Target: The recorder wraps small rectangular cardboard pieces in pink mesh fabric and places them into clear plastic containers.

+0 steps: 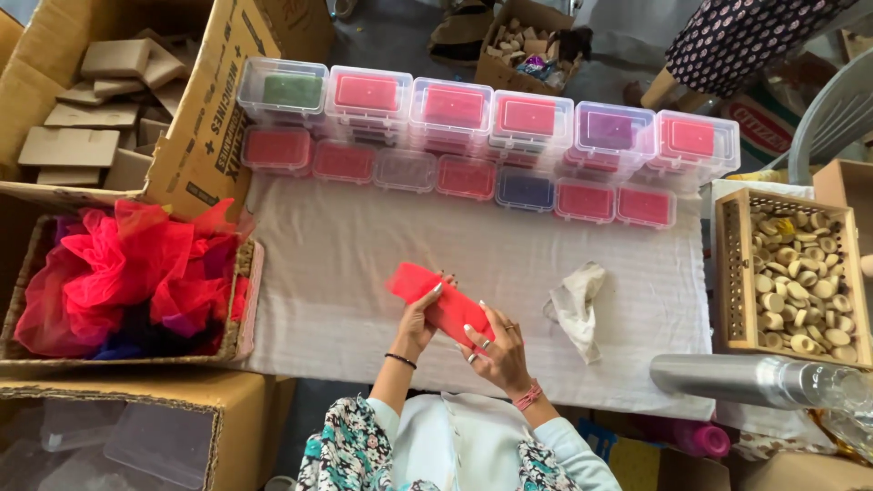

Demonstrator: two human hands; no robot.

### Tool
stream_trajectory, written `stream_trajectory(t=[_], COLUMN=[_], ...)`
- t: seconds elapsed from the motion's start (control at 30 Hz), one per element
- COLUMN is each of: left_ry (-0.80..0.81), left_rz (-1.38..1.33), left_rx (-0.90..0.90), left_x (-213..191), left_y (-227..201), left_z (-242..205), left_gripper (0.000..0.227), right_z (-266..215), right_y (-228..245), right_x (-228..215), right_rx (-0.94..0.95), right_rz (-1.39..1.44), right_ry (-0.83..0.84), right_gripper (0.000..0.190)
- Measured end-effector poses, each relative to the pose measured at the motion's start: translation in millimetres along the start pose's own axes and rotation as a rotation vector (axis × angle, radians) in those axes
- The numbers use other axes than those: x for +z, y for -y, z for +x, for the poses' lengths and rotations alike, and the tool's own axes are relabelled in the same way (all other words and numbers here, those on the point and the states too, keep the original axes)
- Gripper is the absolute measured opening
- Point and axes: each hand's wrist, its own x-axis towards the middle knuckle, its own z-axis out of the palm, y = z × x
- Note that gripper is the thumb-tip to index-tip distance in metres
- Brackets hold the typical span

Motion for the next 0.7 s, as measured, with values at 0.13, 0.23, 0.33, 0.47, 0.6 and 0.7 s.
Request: stream_trajectory(t=[0.13,0.23,0.33,0.47,0.6,0.7], left_ry=[-0.033,-0.033,0.002,-0.173,-0.255,-0.317], left_rz=[-0.048,-0.113,-0.265,-0.131,0.209,0.767], left_rx=[0.032,0.142,0.206,0.245,0.438,0.494], left_x=[4.5,-3.3,-30.3,-50.0,-65.1,-21.7], left_y=[-7.5,1.7,19.5,28.1,41.4,16.8], left_z=[-3.0,4.3,20.4,33.9,42.0,5.7], left_gripper=[0.042,0.033,0.023,0.015,0.025,0.033], right_z=[-4.0,-6.9,-6.3,-8.7,-21.2,-23.0], right_y=[-3.9,-6.5,-8.6,-11.8,-22.3,-24.7], right_x=[7.2,10.7,15.2,24.6,38.9,43.8], right_rx=[0.024,0.051,0.06,0.064,0.07,0.093], right_rz=[0.006,0.016,0.011,0.025,0.055,0.056], right_ry=[0.027,0.045,0.06,0.11,0.152,0.159], right_gripper=[0.041,0.039,0.038,0.042,0.043,0.042])
